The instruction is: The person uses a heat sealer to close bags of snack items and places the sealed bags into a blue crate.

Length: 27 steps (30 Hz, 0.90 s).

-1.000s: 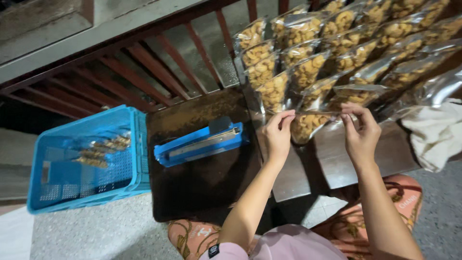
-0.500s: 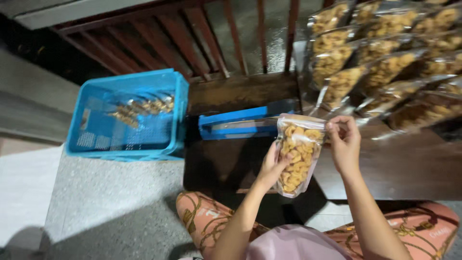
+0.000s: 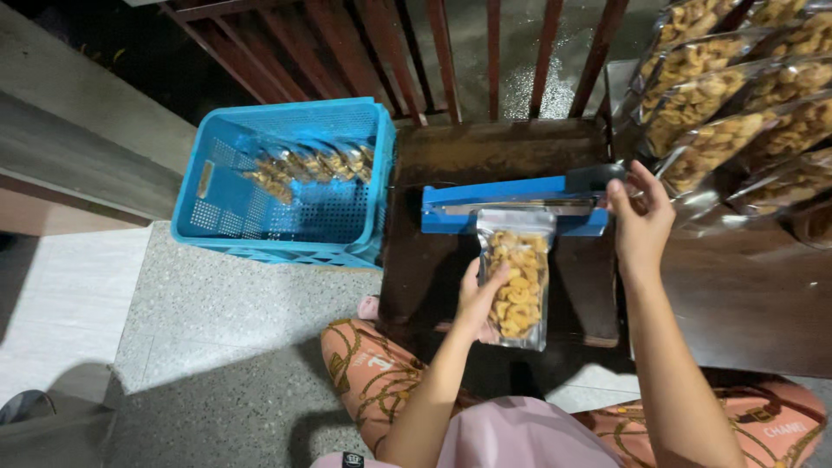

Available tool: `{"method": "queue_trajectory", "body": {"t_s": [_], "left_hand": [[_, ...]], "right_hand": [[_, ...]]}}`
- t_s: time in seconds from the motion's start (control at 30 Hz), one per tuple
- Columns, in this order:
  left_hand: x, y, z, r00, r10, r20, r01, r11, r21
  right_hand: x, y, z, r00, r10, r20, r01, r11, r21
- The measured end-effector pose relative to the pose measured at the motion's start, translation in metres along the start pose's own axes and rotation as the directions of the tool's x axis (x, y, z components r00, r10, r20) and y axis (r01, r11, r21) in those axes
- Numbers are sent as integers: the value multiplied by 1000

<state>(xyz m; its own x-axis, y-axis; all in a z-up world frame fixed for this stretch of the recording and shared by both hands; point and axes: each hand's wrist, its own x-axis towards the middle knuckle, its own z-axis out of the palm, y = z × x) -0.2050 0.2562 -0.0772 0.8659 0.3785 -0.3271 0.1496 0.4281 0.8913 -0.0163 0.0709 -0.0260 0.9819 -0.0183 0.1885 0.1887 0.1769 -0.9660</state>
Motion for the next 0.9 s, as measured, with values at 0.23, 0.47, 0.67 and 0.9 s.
{"method": "queue_trajectory", "body": {"t_s": [0.23,0.47,0.67,0.9], "left_hand": [[29,15,-34,998,-17,-57,24,994,109],[34,25,-35,997,-31,-67,38,994,100],[37,17,-34,995,-45,-90,58,987,151],[31,22,-35,994,-52,-97,68,984,167]], "right_hand": [[12,2,15,997,-74,-32,66,977,-203],[18,25,0,999,-15,-41,4,967,-257],[14,50,-14,998,57,-40,-66,959,-276],[11,76,-22,999,18,-28,-25,963,-267]]}}
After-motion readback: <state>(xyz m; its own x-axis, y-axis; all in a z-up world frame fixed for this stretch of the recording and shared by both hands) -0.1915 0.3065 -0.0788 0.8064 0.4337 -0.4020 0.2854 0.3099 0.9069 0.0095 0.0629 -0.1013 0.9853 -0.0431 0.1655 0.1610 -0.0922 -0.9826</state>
